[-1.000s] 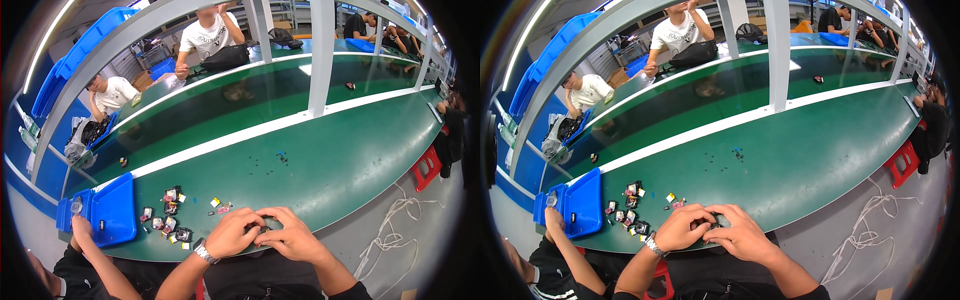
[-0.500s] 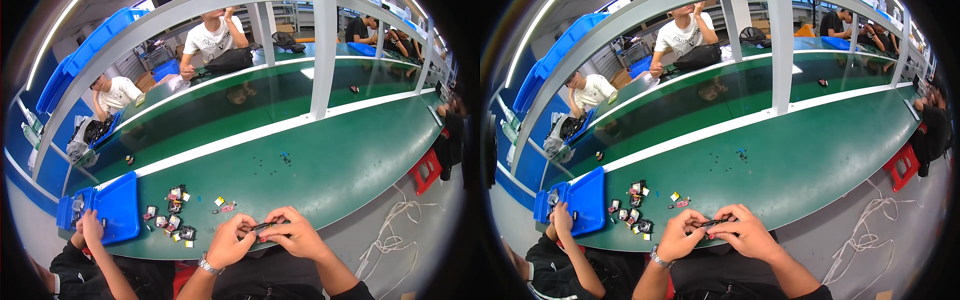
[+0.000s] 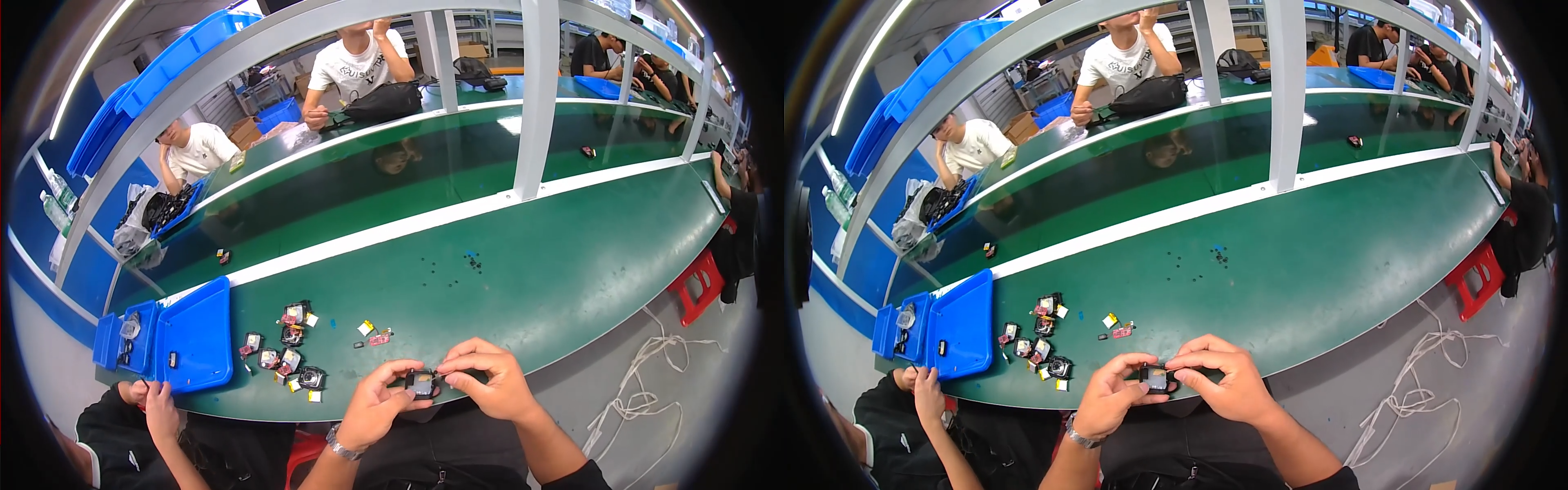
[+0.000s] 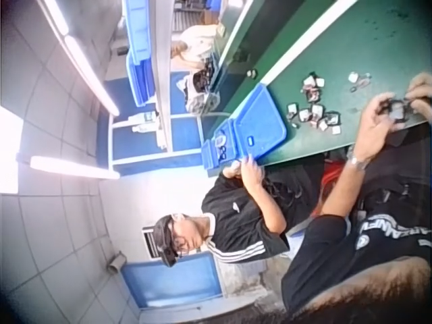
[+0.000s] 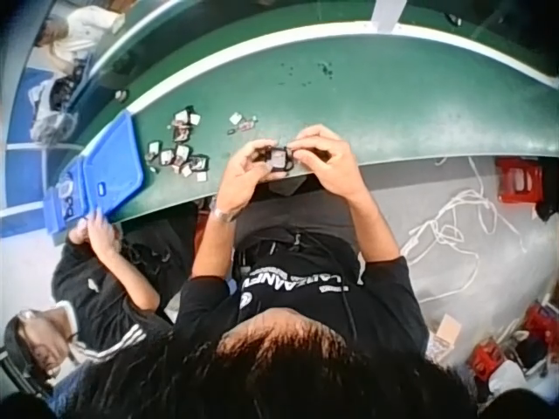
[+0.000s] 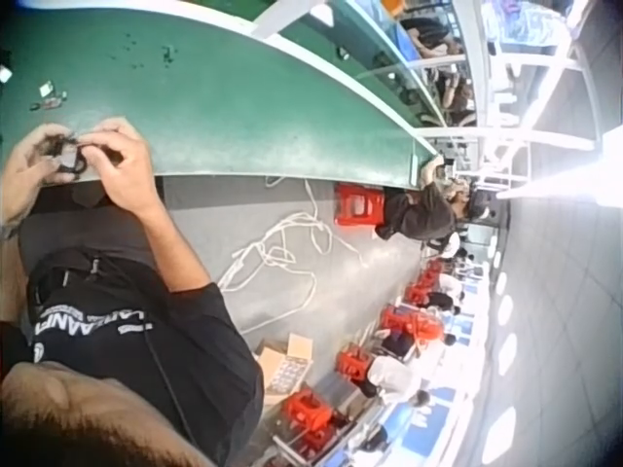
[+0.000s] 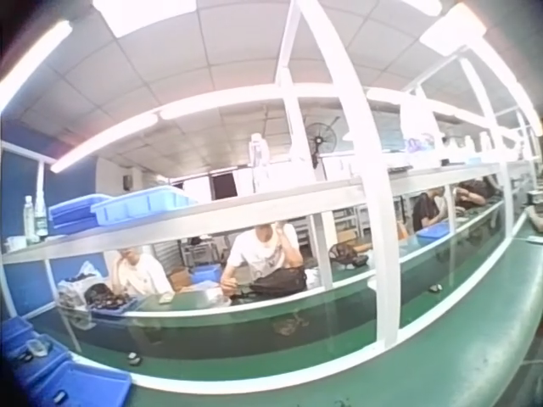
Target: Assembling small electronic components and circuit boards at a factory workbench.
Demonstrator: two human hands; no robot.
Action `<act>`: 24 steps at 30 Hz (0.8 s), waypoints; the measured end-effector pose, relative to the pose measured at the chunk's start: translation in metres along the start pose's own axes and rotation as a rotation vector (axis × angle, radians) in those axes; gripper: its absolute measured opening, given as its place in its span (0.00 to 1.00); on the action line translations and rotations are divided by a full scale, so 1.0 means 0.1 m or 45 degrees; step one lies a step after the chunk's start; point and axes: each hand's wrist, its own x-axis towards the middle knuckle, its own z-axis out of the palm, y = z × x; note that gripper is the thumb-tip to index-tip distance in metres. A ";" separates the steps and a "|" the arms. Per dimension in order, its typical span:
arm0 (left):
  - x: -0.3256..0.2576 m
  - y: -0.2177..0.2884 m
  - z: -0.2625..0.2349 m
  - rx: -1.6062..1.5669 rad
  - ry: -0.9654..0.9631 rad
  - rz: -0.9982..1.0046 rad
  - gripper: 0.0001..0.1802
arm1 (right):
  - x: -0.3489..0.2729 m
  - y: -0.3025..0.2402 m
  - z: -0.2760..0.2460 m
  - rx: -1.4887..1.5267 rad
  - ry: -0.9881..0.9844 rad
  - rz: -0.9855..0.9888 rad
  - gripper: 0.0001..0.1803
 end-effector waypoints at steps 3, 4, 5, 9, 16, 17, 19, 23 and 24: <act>-0.04 -0.03 -0.03 -0.182 -0.035 -0.003 0.23 | -0.02 -0.03 0.05 0.088 -0.008 0.043 0.10; -0.05 -0.05 -0.04 -0.183 -0.034 -0.004 0.23 | -0.03 -0.02 0.07 0.091 -0.002 0.052 0.09; -0.06 -0.08 -0.05 -0.207 -0.025 0.030 0.24 | -0.04 -0.02 0.10 0.094 0.004 0.062 0.08; -0.09 -0.16 -0.07 -0.252 -0.009 0.115 0.25 | -0.07 -0.07 0.19 -0.058 -0.011 0.077 0.10; -0.16 -0.22 -0.11 -0.263 -0.077 0.169 0.22 | -0.13 -0.10 0.38 -0.482 0.022 -0.192 0.10; -0.17 -0.24 -0.11 -0.284 -0.083 0.203 0.22 | -0.14 -0.08 0.40 -0.477 0.034 -0.220 0.11; -0.18 -0.26 -0.13 -0.307 -0.091 0.238 0.21 | -0.15 -0.08 0.41 -0.496 0.026 -0.222 0.10; -0.19 -0.28 -0.16 -0.322 -0.071 0.312 0.21 | -0.17 -0.10 0.36 -0.327 0.000 -0.124 0.10; -0.19 -0.28 -0.17 -0.324 -0.059 0.328 0.22 | -0.18 -0.09 0.35 -0.329 -0.001 -0.124 0.10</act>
